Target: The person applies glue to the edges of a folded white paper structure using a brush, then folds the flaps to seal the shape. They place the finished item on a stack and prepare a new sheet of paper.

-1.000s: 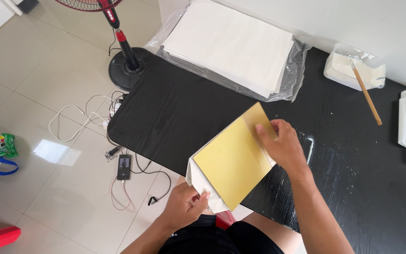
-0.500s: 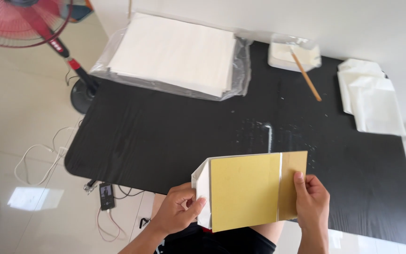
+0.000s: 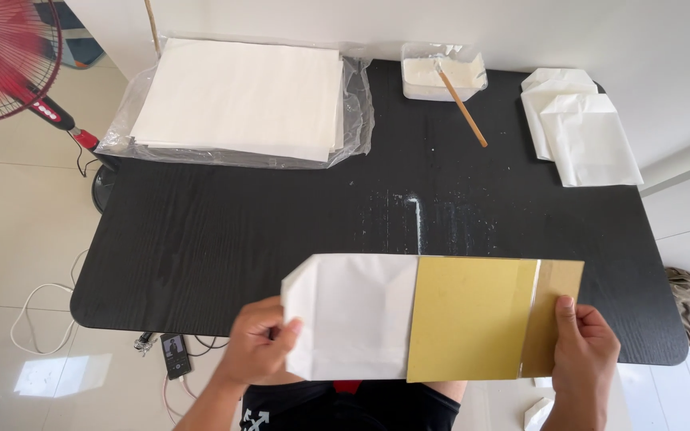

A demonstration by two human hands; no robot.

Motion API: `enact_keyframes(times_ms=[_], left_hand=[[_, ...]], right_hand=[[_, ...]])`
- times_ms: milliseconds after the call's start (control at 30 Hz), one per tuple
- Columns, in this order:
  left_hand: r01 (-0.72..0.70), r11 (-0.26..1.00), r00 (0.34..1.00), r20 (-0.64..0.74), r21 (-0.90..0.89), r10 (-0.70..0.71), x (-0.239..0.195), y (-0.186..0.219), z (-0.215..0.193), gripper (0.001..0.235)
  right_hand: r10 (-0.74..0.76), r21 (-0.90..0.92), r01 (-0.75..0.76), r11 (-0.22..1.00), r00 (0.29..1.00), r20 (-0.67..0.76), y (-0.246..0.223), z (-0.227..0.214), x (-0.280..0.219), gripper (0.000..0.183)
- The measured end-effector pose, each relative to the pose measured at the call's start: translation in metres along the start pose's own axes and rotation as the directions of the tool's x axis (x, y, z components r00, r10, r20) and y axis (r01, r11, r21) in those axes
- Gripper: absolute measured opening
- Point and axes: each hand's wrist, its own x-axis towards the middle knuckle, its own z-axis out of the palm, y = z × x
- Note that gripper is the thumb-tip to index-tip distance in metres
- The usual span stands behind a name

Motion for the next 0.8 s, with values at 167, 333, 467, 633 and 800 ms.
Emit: enact_keyframes(times_ms=[167, 333, 467, 633, 800], left_hand=[[-0.038, 0.998, 0.973, -0.231, -0.053, 0.025, -0.029, -0.029, -0.066, 0.036], [-0.003, 0.994, 0.854, -0.516, -0.113, -0.056, -0.044, -0.006, -0.110, 0.039], [0.029, 0.992, 0.854, -0.513, -0.120, -0.087, -0.065, -0.026, -0.103, 0.040], [0.068, 0.989, 0.955, -0.278, -0.129, -0.102, -0.045, -0.026, -0.068, 0.039], [0.102, 0.988, 0.994, -0.021, -0.119, -0.105, -0.017, 0.003, -0.034, 0.044]], right_hand=[[-0.028, -0.075, 0.028, 0.997, 1.000, -0.006, -0.058, 0.021, -0.003, 0.035], [-0.133, -0.300, 0.215, 0.929, 0.953, 0.270, -0.113, 0.074, 0.003, 0.038], [-0.235, -0.318, 0.446, 0.837, 0.817, 0.526, -0.146, 0.152, 0.001, 0.033], [-0.392, -0.152, 0.818, 0.554, 0.418, 0.819, -0.181, 0.245, -0.003, 0.034], [-0.431, -0.016, 0.838, 0.546, 0.297, 0.852, -0.173, 0.270, 0.003, 0.043]])
